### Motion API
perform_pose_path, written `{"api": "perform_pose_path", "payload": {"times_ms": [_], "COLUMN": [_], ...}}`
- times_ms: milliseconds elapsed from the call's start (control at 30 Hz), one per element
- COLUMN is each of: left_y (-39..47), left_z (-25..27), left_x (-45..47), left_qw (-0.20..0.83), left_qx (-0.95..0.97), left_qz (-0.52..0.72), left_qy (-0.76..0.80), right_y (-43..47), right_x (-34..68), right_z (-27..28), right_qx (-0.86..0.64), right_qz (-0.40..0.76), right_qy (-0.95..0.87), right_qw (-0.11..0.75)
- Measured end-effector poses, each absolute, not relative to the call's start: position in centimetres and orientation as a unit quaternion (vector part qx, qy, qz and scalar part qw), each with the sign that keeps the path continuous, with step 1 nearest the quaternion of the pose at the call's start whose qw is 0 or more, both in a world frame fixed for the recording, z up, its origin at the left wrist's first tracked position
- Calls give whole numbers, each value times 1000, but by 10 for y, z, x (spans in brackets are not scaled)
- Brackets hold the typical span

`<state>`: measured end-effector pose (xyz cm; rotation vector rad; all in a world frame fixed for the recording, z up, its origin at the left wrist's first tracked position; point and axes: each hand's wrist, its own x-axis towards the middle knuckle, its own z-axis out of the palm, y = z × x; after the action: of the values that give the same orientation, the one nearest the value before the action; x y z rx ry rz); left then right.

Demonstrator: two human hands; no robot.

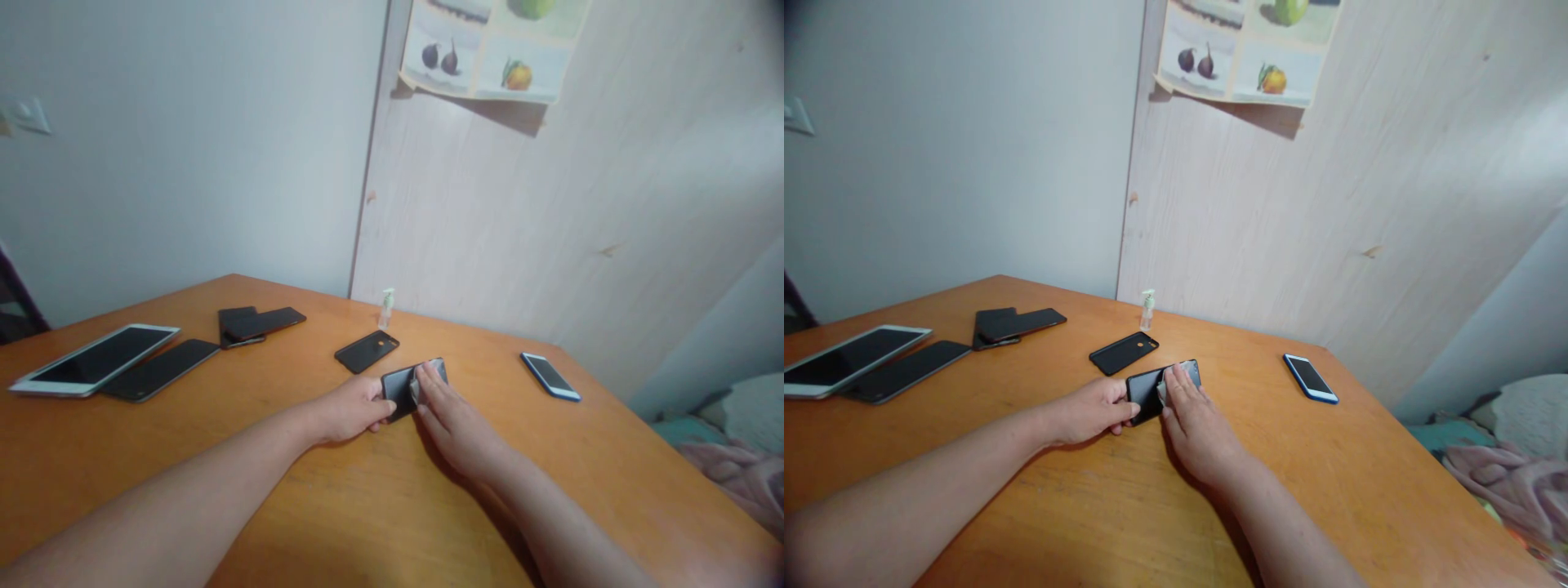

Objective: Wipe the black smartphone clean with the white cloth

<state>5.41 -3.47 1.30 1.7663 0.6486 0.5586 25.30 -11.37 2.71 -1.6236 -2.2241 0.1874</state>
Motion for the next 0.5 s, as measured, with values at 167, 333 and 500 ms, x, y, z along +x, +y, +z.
{"api": "perform_pose_path", "payload": {"times_ms": [167, 333, 500], "left_y": [-38, -36, -35], "left_z": [17, 14, 12], "left_x": [54, 53, 53], "left_qw": [547, 535, 534], "left_qx": [762, 766, 763], "left_qz": [241, 236, 236], "left_qy": [250, 265, 276], "right_y": [-130, -119, -114], "right_x": [231, 246, 253], "right_z": [36, 32, 27], "right_qx": [-481, -524, -570], "right_qz": [88, 73, 59], "right_qy": [-856, -829, -798], "right_qw": [166, 181, 189]}}
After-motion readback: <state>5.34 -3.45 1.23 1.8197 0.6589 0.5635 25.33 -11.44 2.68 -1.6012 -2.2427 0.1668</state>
